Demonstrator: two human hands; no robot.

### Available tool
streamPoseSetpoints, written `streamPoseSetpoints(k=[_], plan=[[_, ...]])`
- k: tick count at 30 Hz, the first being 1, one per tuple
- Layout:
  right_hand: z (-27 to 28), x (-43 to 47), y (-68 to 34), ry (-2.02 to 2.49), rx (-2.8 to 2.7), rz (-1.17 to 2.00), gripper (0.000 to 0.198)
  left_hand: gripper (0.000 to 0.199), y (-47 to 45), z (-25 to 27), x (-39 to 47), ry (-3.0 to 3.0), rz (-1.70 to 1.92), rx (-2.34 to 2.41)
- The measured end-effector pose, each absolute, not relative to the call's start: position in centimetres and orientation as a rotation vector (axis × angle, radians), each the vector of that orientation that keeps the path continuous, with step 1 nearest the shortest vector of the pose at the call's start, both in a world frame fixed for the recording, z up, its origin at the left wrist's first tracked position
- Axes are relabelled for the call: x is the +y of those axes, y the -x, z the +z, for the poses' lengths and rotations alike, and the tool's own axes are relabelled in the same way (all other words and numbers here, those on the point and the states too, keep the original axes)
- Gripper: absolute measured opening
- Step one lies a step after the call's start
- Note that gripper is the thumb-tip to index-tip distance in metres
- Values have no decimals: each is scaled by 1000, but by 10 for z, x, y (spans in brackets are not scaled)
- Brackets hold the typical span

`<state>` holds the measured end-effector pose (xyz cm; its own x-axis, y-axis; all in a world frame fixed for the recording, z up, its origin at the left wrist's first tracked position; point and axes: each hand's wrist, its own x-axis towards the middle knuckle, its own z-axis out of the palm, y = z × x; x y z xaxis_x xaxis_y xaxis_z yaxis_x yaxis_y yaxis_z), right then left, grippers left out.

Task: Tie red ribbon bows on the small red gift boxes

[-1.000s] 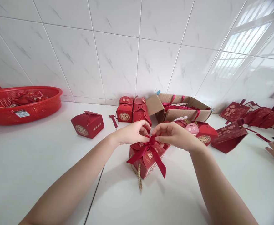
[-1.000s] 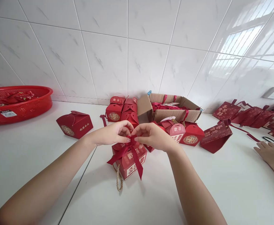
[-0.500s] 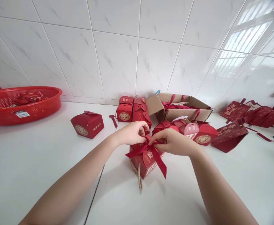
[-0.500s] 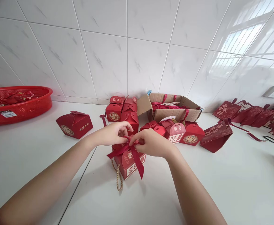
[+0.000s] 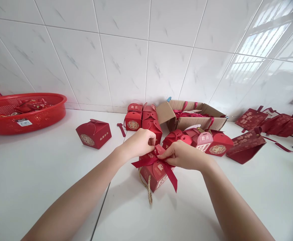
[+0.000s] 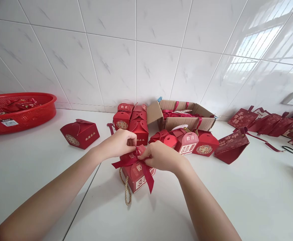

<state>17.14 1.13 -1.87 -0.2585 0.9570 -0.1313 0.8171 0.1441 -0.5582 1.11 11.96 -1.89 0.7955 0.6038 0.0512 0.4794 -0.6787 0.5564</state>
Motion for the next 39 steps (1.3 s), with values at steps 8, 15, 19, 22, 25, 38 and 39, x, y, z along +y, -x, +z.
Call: streamPoseSetpoints(k=[8,15,19,22,25,38,39], plan=[[-23,15,-175,1747,-2122,930,17,13,-15,-25,124,-2488,377,768],[-25,16,-178,1700,-2126,979,18,12,-16,-24,128,-2447,341,840],[-25,16,-179,1679,-2137,991,20,12,-16,-22,130,-2415,323,844],[-23,16,-180,1673,-2151,969,22,12,-16,-21,131,-2402,316,858],[-19,14,-179,1705,-2166,962,22,10,-16,-22,132,-2385,311,857],[-12,15,-188,1689,-2221,868,34,15,-12,-31,132,-2170,345,970],[-11,15,-191,1652,-2221,860,37,19,-10,-33,131,-2143,372,979]])
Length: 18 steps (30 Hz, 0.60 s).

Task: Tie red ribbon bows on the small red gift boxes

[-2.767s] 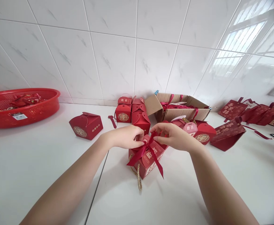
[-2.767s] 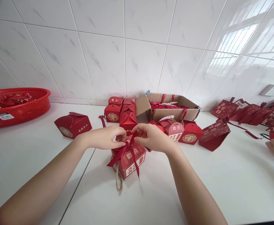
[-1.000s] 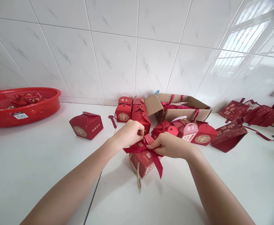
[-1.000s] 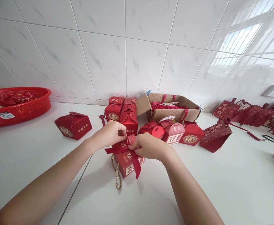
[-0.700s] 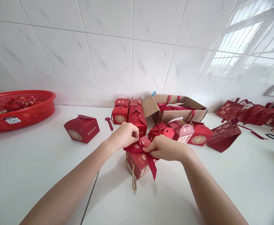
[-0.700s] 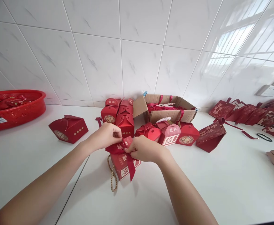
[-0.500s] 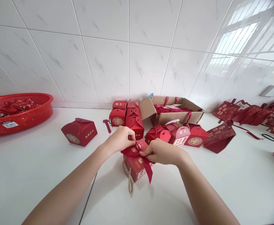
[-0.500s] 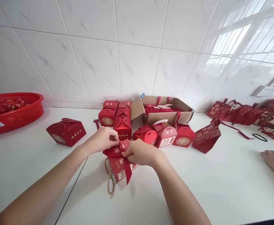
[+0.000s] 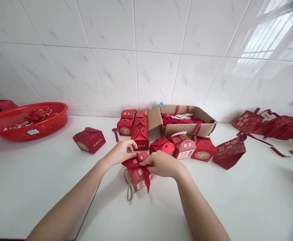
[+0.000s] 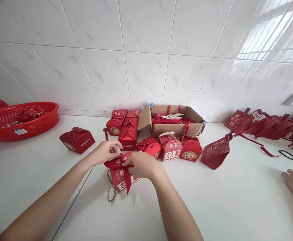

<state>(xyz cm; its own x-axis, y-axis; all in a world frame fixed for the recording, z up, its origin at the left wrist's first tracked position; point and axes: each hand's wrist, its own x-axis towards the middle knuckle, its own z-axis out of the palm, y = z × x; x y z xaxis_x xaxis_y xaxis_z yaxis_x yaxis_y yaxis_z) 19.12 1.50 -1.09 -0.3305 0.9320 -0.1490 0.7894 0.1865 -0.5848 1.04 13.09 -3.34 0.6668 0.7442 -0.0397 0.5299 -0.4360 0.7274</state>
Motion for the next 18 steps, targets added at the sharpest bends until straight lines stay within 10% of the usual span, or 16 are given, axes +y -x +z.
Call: streamPoseSetpoints(k=[18], plan=[[-11,3,-220,1501,-2316,999,91,53,13,-77,128,-1494,726,938]])
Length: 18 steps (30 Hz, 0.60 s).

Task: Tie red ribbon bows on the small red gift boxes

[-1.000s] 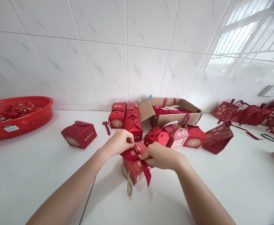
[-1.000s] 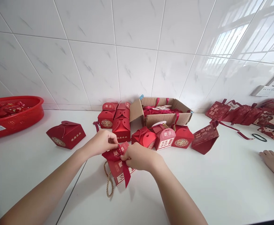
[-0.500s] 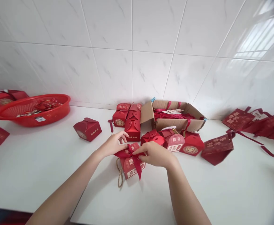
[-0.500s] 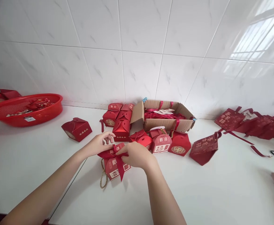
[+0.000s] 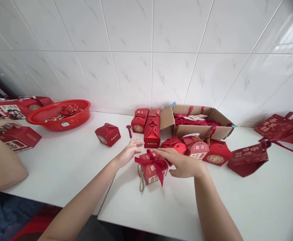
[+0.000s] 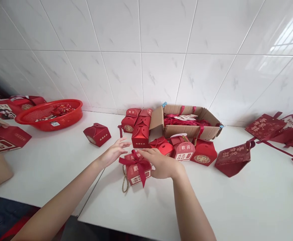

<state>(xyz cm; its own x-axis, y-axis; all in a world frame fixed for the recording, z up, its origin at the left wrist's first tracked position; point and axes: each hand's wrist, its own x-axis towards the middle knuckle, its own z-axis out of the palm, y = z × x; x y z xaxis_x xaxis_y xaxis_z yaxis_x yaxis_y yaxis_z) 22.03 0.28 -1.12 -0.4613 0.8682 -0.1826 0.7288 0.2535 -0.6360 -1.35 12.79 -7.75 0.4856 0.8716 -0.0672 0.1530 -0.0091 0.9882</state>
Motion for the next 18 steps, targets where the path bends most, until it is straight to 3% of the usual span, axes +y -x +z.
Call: streamPoseSetpoints(k=[4,8,13,18], plan=[[-12,6,-209,1619,-2318,990,100,49,32,-122,138,-1492,993,1069],[-22,3,-194,1752,-2117,961,96,43,46,-150,143,-1553,1036,1028],[-52,-33,-168,1742,-1811,799,87,39,51,-155,151,-1602,1025,987],[-106,-68,-129,1696,-1228,787,95,40,51,-150,144,-1797,954,845]])
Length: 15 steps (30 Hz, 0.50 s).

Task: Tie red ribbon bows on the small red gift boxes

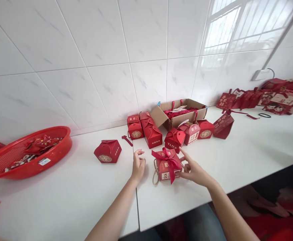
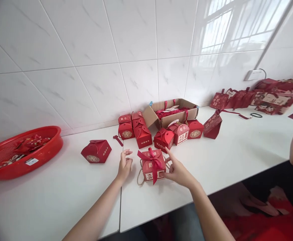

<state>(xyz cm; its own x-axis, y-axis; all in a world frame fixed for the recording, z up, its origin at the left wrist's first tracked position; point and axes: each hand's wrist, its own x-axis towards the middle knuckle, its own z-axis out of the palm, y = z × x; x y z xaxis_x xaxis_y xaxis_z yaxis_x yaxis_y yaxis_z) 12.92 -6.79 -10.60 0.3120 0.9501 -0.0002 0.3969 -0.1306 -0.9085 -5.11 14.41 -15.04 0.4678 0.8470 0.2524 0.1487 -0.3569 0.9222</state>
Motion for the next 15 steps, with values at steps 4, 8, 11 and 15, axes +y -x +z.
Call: streamPoseSetpoints(k=[4,8,11,15], plan=[[-138,-72,-105,1716,-1029,646,93,34,54,-142,137,-1967,767,669],[-139,-70,-104,1621,-960,620,107,34,55,-132,127,-2130,507,422],[-130,-76,-107,1449,-927,823,118,42,54,-128,120,-2220,352,281],[-124,-102,-108,1481,-857,855,123,43,54,-128,118,-2265,309,243]])
